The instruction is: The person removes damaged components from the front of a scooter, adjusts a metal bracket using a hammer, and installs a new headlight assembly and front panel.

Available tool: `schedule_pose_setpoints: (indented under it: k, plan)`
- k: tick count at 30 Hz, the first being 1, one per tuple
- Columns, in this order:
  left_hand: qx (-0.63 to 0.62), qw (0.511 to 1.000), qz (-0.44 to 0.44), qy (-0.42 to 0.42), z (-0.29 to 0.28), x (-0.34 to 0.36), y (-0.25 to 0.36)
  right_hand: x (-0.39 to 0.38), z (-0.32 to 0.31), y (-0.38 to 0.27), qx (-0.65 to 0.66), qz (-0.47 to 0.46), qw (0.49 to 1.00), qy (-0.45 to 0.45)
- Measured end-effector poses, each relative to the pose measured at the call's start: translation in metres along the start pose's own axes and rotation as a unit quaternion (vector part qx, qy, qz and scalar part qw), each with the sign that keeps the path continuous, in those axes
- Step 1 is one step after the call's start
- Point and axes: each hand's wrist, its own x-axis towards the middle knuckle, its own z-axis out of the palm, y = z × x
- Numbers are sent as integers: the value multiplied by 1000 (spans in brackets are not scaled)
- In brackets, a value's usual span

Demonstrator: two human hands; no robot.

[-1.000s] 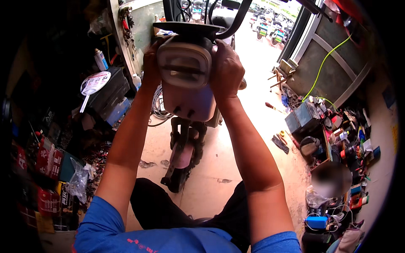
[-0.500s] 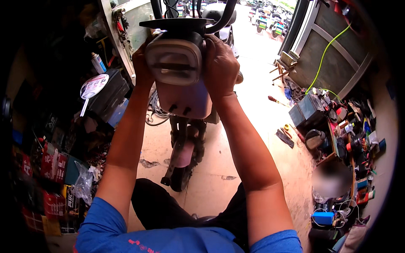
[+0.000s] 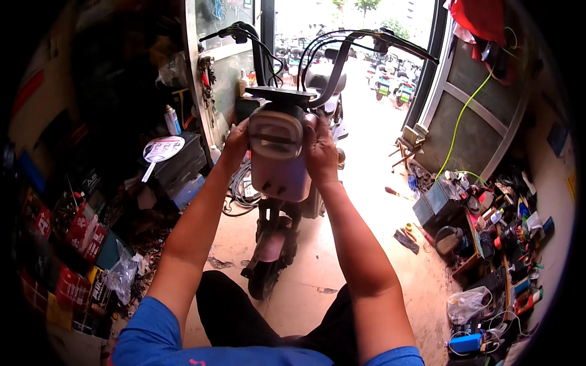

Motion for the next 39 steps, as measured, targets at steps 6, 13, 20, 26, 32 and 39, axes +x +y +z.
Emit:
schedule_pose_setpoints:
  k: [6, 13, 20, 26, 32, 39]
  plan:
    - [-107, 968, -229, 14, -10, 29, 27, 32, -33, -5, 278, 191, 912, -236]
    - [-253, 944, -212, -12, -1, 38, 11, 39, -34, 9, 313, 186, 904, -223]
    - [-235, 950, -200, 42, 2, 28, 13, 25, -21, 3, 191, 106, 966, -141]
    - [-143, 988, -59, 12, 27, -16, 13, 8, -18, 23, 121, 43, 984, -127]
    - [74, 986, 21, 147, 36, -73, -22, -39, -14, 13, 133, 63, 986, -79]
    - [79, 984, -2, 158, -2, -86, -99, -118, 12, 57, 62, 139, 984, -88]
